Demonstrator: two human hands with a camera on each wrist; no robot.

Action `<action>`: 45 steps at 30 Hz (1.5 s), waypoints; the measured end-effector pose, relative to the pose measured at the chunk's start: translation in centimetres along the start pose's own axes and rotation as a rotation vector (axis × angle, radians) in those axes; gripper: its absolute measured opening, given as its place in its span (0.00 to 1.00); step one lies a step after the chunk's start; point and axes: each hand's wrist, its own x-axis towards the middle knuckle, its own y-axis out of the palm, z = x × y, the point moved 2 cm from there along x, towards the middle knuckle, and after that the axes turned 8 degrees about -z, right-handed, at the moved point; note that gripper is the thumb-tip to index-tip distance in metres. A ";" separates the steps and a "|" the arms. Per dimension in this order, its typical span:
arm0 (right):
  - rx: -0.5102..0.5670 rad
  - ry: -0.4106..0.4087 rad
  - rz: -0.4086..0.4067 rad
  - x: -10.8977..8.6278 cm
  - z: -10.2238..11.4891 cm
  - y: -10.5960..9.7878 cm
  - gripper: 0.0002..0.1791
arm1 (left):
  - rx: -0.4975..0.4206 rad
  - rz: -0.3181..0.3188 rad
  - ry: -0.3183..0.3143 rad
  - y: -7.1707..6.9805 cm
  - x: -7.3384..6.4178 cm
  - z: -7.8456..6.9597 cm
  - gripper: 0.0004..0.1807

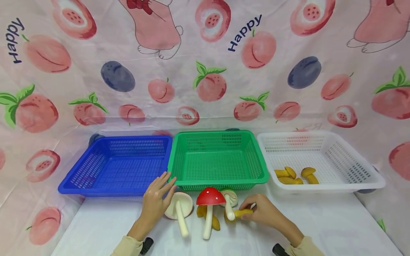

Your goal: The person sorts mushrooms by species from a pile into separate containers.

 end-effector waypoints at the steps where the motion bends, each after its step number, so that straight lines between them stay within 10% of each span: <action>1: -0.010 -0.013 -0.002 -0.2 0.1 -0.2 0.08 | 0.000 -0.002 0.004 0.0 0.0 0.0 0.16; 45: -0.280 -0.113 -0.394 -1.2 2.5 -10.9 0.17 | -0.003 0.005 -0.001 -0.1 0.1 -0.2 0.16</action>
